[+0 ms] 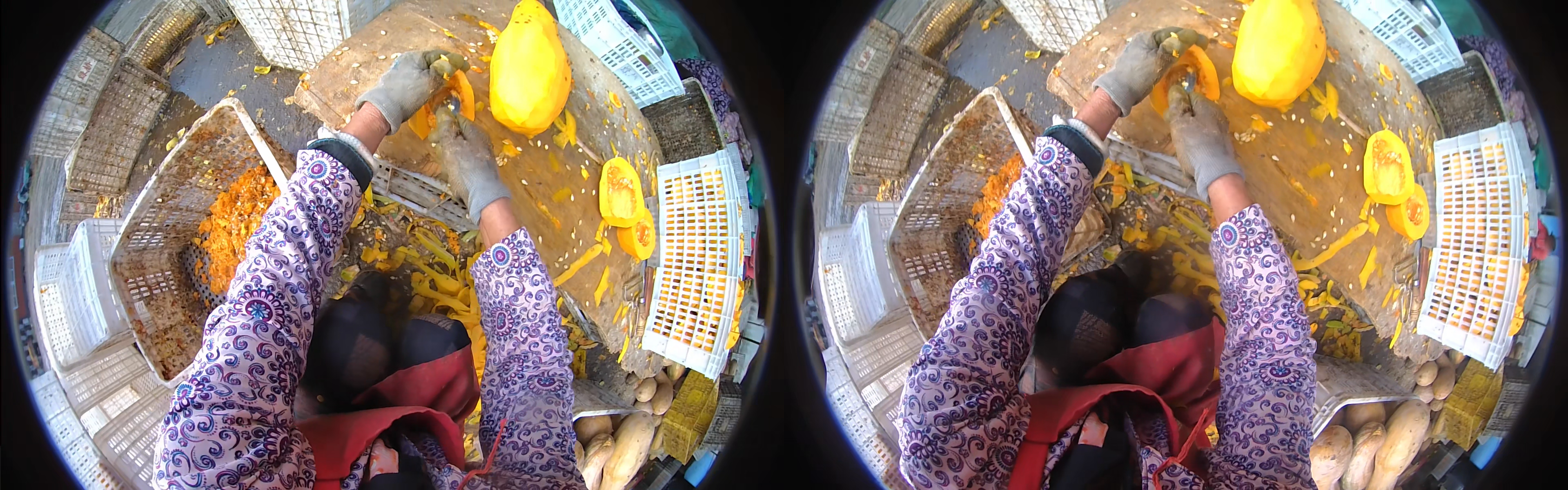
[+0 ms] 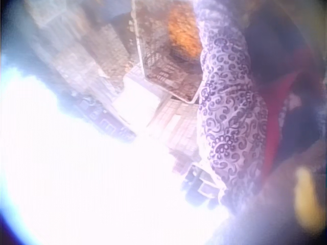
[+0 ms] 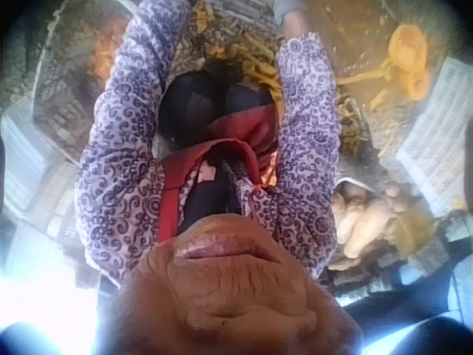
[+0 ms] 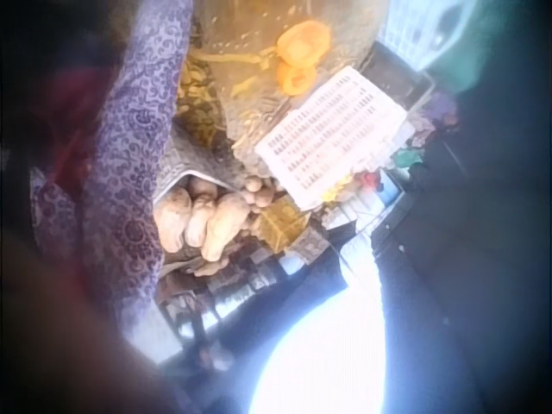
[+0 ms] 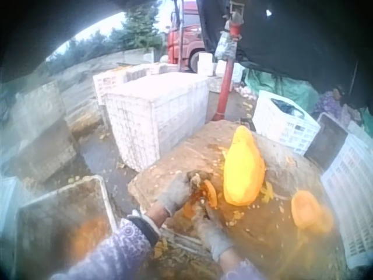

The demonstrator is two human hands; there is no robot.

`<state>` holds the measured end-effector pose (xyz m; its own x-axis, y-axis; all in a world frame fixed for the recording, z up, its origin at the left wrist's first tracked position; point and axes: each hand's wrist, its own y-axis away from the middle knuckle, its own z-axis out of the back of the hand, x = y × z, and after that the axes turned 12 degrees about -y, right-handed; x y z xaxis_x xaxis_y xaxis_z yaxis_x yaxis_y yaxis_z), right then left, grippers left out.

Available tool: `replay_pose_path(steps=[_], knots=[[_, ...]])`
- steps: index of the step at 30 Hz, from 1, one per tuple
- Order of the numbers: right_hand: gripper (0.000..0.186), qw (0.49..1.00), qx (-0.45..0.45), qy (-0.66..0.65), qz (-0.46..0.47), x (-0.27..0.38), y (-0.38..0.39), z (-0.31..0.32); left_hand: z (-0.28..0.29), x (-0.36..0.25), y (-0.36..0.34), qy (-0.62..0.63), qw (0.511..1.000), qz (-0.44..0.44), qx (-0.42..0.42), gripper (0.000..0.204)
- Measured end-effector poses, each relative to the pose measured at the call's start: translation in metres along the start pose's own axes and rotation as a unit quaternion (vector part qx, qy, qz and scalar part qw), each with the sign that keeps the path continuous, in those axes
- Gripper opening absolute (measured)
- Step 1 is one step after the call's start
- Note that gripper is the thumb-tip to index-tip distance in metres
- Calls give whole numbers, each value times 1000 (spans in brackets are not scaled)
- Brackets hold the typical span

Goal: The person cuts a papaya in half, scoops out the seeds with a spoon, and places the seeds into a basket. The person repeats this process with multiple papayas, using a knife and spoon on a wooden board.

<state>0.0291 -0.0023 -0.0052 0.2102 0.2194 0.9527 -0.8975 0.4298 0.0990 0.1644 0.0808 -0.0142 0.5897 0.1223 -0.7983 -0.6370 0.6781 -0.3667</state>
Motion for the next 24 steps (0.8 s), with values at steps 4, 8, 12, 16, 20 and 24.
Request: replay_pose_path(steps=[4,8,12,16,20,24], knots=[[44,986,-17,149,73,2,-15,6,3,-7,1,8,1000,27,10,49],[43,993,13,96,66,-6,-24,10,5,-6,2,-66,998,-5,-6,50],[40,985,20,-164,-55,-10,-16,6,3,0,-1,-70,997,-41,-11,56],[39,937,26,-268,-223,-4,-7,11,0,4,-1,-1,1000,-30,6,63],[39,924,55,-285,-249,0,-4,14,1,2,0,-22,1000,-15,8,62],[38,927,60,-261,-264,2,2,18,0,-3,0,-18,999,-9,-26,39]])
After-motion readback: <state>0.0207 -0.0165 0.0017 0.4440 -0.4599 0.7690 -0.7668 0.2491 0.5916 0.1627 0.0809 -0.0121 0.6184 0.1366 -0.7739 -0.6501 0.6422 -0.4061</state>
